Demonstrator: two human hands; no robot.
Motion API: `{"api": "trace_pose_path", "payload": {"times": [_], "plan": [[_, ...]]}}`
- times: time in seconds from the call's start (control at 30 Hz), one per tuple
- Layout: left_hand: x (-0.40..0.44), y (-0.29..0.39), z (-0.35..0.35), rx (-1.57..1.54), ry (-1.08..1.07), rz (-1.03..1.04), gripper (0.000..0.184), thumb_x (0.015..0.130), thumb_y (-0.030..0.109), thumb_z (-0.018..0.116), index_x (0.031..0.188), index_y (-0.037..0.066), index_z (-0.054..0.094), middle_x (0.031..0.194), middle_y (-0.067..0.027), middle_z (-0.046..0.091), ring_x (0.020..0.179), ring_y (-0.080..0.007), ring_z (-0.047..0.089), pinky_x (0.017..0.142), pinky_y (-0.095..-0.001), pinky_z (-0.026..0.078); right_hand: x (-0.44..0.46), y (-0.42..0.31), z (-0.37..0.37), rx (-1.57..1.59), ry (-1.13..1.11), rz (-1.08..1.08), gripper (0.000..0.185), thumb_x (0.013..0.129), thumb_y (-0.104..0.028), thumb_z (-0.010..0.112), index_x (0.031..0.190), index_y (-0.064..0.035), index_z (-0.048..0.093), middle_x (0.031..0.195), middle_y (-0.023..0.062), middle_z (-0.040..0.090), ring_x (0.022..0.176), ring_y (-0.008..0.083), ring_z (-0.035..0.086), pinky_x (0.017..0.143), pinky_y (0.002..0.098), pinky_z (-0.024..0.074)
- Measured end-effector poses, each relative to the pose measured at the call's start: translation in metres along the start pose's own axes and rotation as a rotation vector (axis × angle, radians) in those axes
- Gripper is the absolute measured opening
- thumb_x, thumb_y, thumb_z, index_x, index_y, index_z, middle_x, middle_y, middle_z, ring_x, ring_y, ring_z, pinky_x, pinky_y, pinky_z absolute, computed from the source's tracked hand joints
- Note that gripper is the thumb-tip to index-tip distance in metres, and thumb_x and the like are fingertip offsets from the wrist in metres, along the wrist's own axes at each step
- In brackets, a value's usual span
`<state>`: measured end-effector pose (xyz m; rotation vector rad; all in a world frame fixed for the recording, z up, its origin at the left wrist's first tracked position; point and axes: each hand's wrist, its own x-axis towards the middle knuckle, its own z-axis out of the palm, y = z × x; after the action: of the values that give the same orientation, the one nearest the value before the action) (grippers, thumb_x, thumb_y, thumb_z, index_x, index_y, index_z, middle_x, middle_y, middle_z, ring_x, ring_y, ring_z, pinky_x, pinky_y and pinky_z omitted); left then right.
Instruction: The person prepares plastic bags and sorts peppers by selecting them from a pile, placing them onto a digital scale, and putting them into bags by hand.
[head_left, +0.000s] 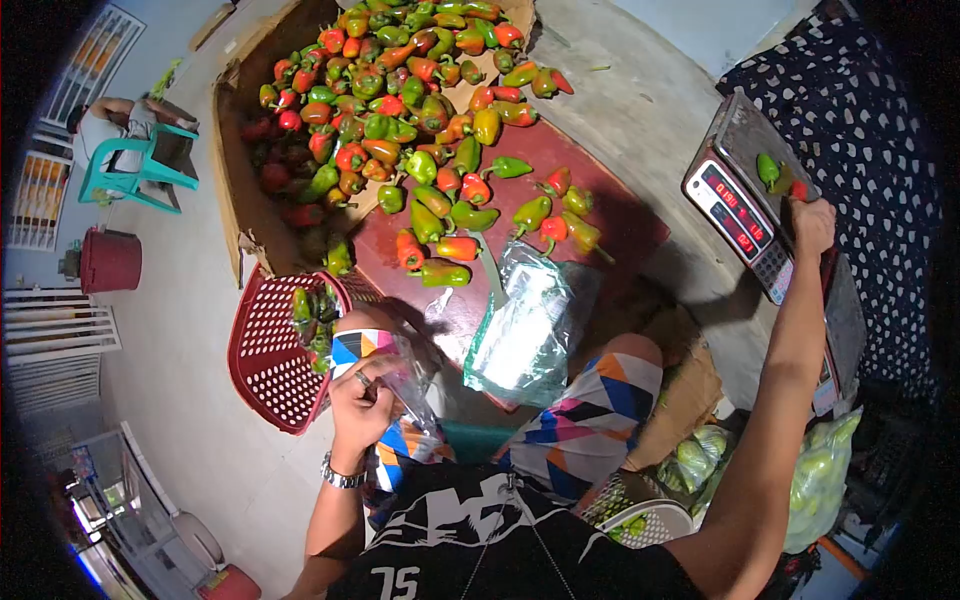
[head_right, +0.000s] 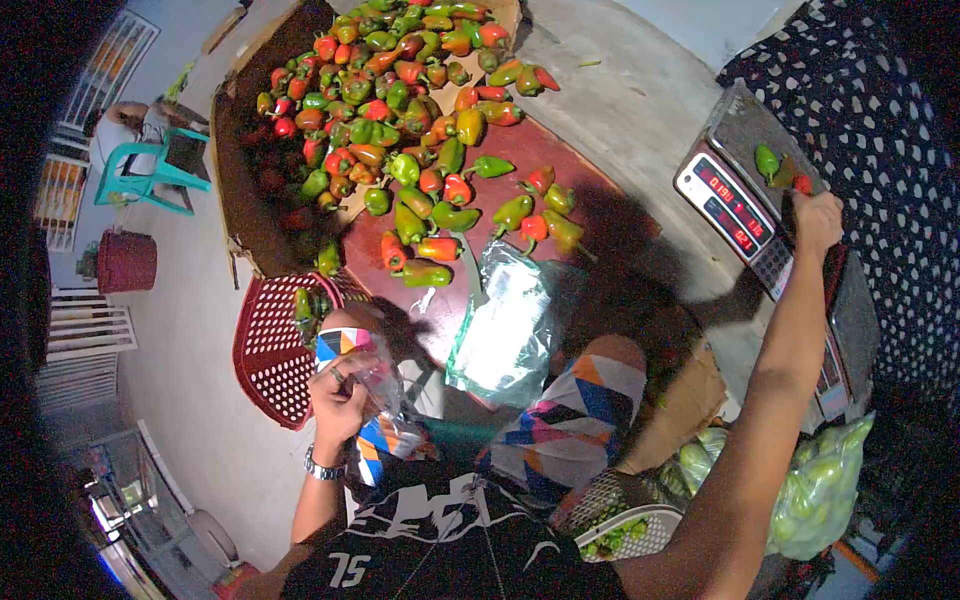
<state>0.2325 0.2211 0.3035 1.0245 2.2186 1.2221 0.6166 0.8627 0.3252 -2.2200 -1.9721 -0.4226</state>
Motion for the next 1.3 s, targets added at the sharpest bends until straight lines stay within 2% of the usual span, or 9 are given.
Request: {"api": "trace_pose_path", "payload": {"times": [0.17, 0.33, 0.4, 0.5, 0.57, 0.67, 0.77, 1.2, 1.3], "plan": [[-0.001, -0.005, -0.004, -0.047, 0.005, 0.030, 0.039, 0.073, -0.011, 0.051, 0.101, 0.000, 0.076, 0.103, -0.0138, 0.077, 0.090, -0.0215, 0.074, 0.079, -0.0292, 0.057, -0.015, 0.021, -0.011, 0.066, 0.310, -0.034, 0.054, 0.081, -0.049, 0.076, 0.110, -0.0046, 0.069, 0.130, 0.0241, 0.063, 0.114, 0.0427, 0.065, 0.095, 0.0508, 0.0537], [-0.006, -0.010, -0.011, -0.081, -0.034, -0.114, 0.038, 0.072, -0.010, 0.051, 0.099, 0.001, 0.076, 0.104, -0.0149, 0.077, 0.094, -0.0247, 0.075, 0.083, -0.0311, 0.058, -0.068, -0.015, -0.011, 0.717, 0.386, -0.235, 0.028, 0.082, -0.022, 0.081, 0.105, -0.0106, 0.070, 0.090, 0.0110, 0.074, 0.084, 0.0268, 0.071, 0.080, 0.0374, 0.0546], [-0.010, -0.019, -0.009, -0.083, -0.017, -0.058, 0.038, 0.072, -0.009, 0.051, 0.099, 0.001, 0.077, 0.104, -0.0155, 0.077, 0.094, -0.0262, 0.075, 0.082, -0.0311, 0.058, -0.144, -0.116, -0.029, 0.969, 0.174, -0.537, 0.030, 0.081, -0.014, 0.081, 0.107, -0.0070, 0.069, 0.096, 0.0085, 0.074, 0.086, 0.0176, 0.069, 0.080, 0.0324, 0.0554], [-0.012, -0.026, -0.007, -0.095, 0.009, 0.060, 0.039, 0.072, -0.008, 0.052, 0.100, 0.001, 0.077, 0.104, -0.0160, 0.077, 0.094, -0.0266, 0.075, 0.082, -0.0307, 0.057, -0.220, -0.221, -0.057, 0.988, -0.451, -0.626, 0.032, 0.082, -0.013, 0.080, 0.110, -0.0051, 0.067, 0.087, 0.0045, 0.070, 0.084, 0.0130, 0.067, 0.076, 0.0320, 0.0552], [-0.014, -0.024, -0.009, -0.124, 0.005, 0.019, 0.040, 0.073, -0.009, 0.050, 0.101, 0.000, 0.078, 0.104, -0.0162, 0.076, 0.099, -0.0258, 0.073, 0.089, -0.0324, 0.055, -0.241, -0.275, -0.024, 1.026, -0.429, -0.794, 0.029, 0.083, -0.019, 0.077, 0.105, -0.0033, 0.065, 0.084, 0.0111, 0.067, 0.079, 0.0254, 0.067, 0.074, 0.0395, 0.0553], [-0.013, -0.020, -0.012, -0.089, 0.058, 0.045, 0.039, 0.071, -0.008, 0.053, 0.101, 0.001, 0.077, 0.105, -0.0155, 0.077, 0.091, -0.0236, 0.075, 0.075, -0.0284, 0.057, -0.265, -0.337, -0.005, 0.807, -0.205, -1.116, 0.027, 0.085, -0.023, 0.071, 0.101, -0.0030, 0.064, 0.092, 0.0165, 0.066, 0.089, 0.0370, 0.067, 0.080, 0.0466, 0.0550], [-0.014, -0.023, -0.018, -0.068, 0.081, 0.036, 0.041, 0.071, -0.009, 0.053, 0.101, 0.001, 0.077, 0.105, -0.0150, 0.077, 0.090, -0.0219, 0.075, 0.074, -0.0269, 0.056, -0.291, -0.368, -0.027, 0.867, -0.363, -1.131, 0.026, 0.087, -0.025, 0.071, 0.103, -0.0053, 0.065, 0.101, 0.0161, 0.067, 0.097, 0.0371, 0.067, 0.084, 0.0485, 0.0546], [-0.012, -0.024, -0.018, -0.146, 0.075, 0.024, 0.043, 0.069, -0.011, 0.050, 0.101, 0.000, 0.077, 0.106, -0.0162, 0.077, 0.098, -0.0246, 0.075, 0.082, -0.0297, 0.057, -0.355, -0.479, -0.020, 1.023, -0.209, -1.144, 0.029, 0.093, -0.014, 0.065, 0.121, -0.0084, 0.070, 0.122, 0.0160, 0.067, 0.115, 0.0356, 0.063, 0.096, 0.0441, 0.0548], [-0.012, -0.025, -0.021, -0.159, 0.066, 0.015, 0.043, 0.070, -0.011, 0.050, 0.102, -0.001, 0.077, 0.105, -0.0155, 0.077, 0.093, -0.0213, 0.074, 0.074, -0.0261, 0.055, -0.354, -0.460, -0.044, 1.234, -0.666, -0.751, 0.025, 0.097, -0.020, 0.066, 0.117, -0.0056, 0.071, 0.115, 0.0117, 0.071, 0.107, 0.0311, 0.068, 0.090, 0.0393, 0.0565]]}}
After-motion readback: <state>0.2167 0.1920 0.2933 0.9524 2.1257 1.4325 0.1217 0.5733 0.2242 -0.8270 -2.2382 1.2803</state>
